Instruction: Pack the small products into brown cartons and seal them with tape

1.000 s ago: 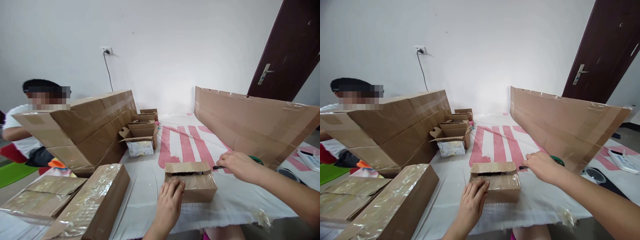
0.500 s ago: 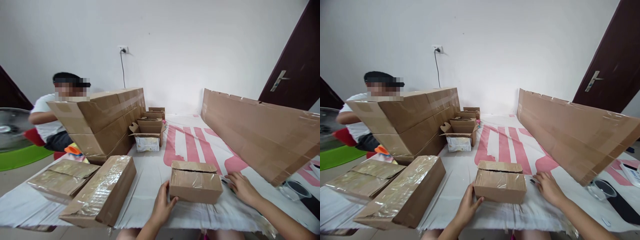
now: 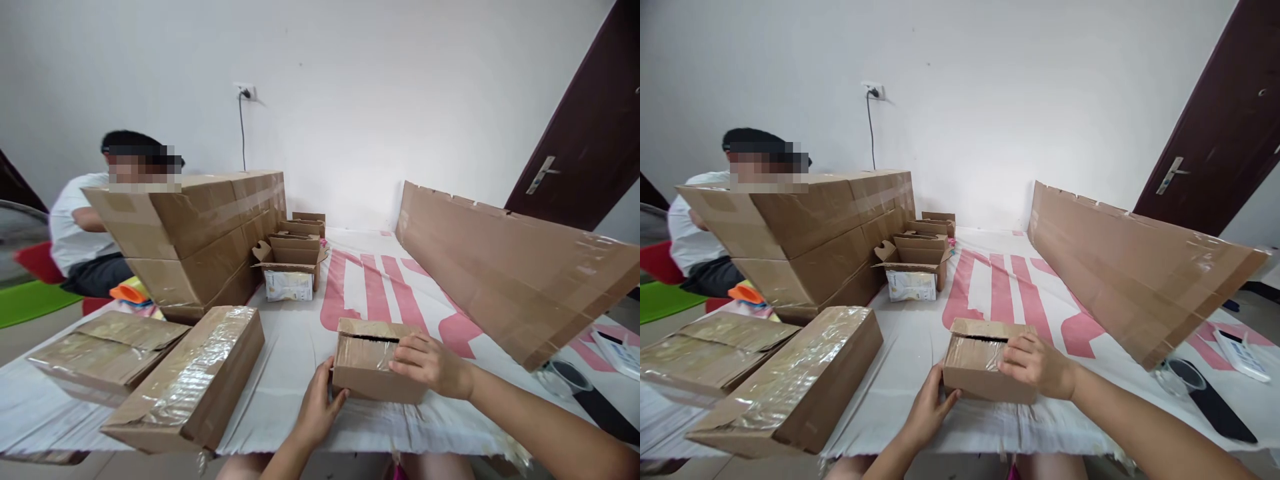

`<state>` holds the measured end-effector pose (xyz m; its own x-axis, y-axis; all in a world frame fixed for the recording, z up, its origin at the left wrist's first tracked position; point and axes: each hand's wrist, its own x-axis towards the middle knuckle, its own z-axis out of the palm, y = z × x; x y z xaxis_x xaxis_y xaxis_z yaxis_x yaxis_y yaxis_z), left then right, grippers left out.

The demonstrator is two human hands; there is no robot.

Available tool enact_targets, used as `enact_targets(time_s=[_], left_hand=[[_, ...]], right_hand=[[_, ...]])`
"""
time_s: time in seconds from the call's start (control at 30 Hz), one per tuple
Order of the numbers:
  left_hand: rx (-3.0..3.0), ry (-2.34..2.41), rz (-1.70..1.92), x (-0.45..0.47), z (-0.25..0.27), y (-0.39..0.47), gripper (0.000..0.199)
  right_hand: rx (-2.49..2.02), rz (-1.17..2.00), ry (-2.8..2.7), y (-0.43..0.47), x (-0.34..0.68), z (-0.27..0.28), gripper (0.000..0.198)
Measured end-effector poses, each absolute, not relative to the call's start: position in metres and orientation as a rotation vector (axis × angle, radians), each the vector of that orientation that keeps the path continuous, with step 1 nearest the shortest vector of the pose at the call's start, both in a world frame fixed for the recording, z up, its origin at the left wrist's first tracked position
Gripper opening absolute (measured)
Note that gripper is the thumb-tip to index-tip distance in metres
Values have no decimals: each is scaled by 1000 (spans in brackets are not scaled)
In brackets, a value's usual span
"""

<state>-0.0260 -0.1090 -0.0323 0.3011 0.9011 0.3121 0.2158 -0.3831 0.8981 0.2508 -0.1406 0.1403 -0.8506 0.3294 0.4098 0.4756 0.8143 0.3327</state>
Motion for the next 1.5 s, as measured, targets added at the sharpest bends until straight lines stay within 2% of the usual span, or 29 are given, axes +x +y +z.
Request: enact_targets(time_s=[0.2,0.47,0.77,0.9,1.07,1.13,1.17,1.23,1.33,1.5], left_hand=[[1834,1025,1093,-26,-27,-109,53],[1822,1043,1104,-27,-22,-111,38],[1867,1029,1074,-26,-25,-109,47],[1884,1055,1064,-27,-26,-111,45],[1897,1099,1039,-27,-30,-112,41],[1896,1097,1043,-27,-32,-111,42],[1896,1096,1046,-27,-32,-111,42],[1900,1100,1047,-27,-32,-110,43],[1907,1124,1021,-27,-30,-111,43],[1944,1142,989,-27,-27,-113,43]], right_hand=[[-394,-622,-2754,-127,244,145,20],[-540,-473,-2877,-121,228,141,16],[-1176,8,-2437,-130,217,121,12],[-1242,87,-2344,-134,218,125,14],[-1131,428,-2357,-146,223,148,21],[-1020,391,-2446,-151,222,148,32],[-988,312,-2475,-152,221,144,30],[-1010,134,-2454,-151,217,133,12],[-1180,35,-2288,-144,211,120,20],[-1321,72,-2022,-136,209,128,16]])
